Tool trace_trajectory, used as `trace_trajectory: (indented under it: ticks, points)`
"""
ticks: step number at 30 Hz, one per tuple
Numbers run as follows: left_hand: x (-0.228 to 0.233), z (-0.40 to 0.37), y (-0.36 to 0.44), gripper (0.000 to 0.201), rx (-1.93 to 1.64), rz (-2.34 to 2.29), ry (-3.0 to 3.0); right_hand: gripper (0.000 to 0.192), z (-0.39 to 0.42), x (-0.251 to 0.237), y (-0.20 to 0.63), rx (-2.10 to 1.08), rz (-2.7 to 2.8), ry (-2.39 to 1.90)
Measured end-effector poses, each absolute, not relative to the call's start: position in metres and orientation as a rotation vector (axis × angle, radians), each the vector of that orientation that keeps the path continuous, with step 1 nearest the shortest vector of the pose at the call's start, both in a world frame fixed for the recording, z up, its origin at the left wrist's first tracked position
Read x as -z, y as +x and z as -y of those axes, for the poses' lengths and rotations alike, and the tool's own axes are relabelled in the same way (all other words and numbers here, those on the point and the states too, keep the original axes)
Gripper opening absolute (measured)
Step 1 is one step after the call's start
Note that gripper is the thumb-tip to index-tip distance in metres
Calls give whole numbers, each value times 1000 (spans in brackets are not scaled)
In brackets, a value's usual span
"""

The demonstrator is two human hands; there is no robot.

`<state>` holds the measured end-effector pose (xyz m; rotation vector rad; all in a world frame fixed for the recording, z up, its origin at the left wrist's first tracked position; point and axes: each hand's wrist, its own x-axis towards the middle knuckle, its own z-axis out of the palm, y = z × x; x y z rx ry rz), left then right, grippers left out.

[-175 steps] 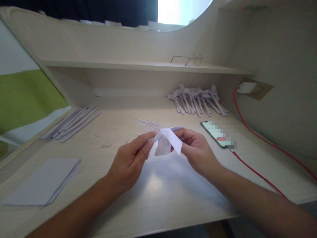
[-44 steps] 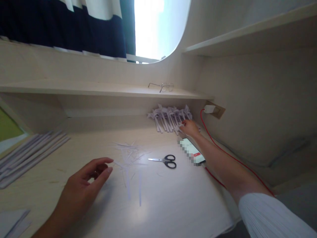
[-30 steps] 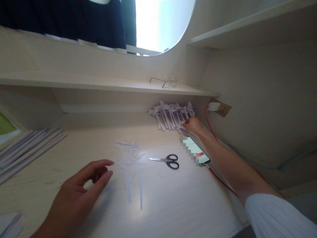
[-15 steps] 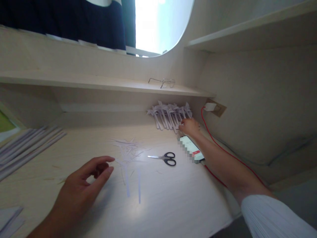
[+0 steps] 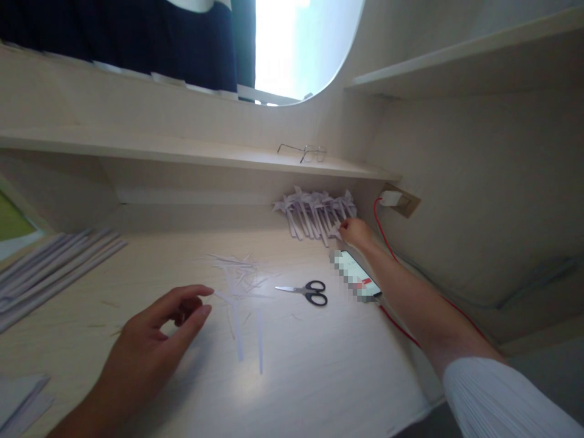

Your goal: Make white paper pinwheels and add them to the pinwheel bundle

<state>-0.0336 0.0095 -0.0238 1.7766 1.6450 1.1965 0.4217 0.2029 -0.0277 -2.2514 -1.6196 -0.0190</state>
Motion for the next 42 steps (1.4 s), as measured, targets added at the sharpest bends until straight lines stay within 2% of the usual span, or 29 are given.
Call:
trace_trajectory:
  ticks: [7, 13, 16, 18, 21, 42]
  points:
    - [22, -10, -33, 31, -1252, -1611, 1795, 28, -165, 5, 407, -82, 1540, -1812]
    - [10, 1, -19, 25, -1320, -1510, 1789, 26, -72, -17, 323, -261, 1616, -1336]
    - [-3, 19, -5, 25, -1303, -1370, 1745, 10, -15, -35, 273, -441, 1754, -1023]
    - [-9, 30, 2, 24, -1314, -1281, 1651, 2, 14, -49, 247, -450, 1871, -898]
    - [-13, 42, 8, 22, -1350, -1154, 1521, 14, 36, -62, 224, -416, 2006, -748]
    - [-4, 51, 17, 16, -1444, -1033, 1519, 22, 50, -47, 210, -91, 1977, -572]
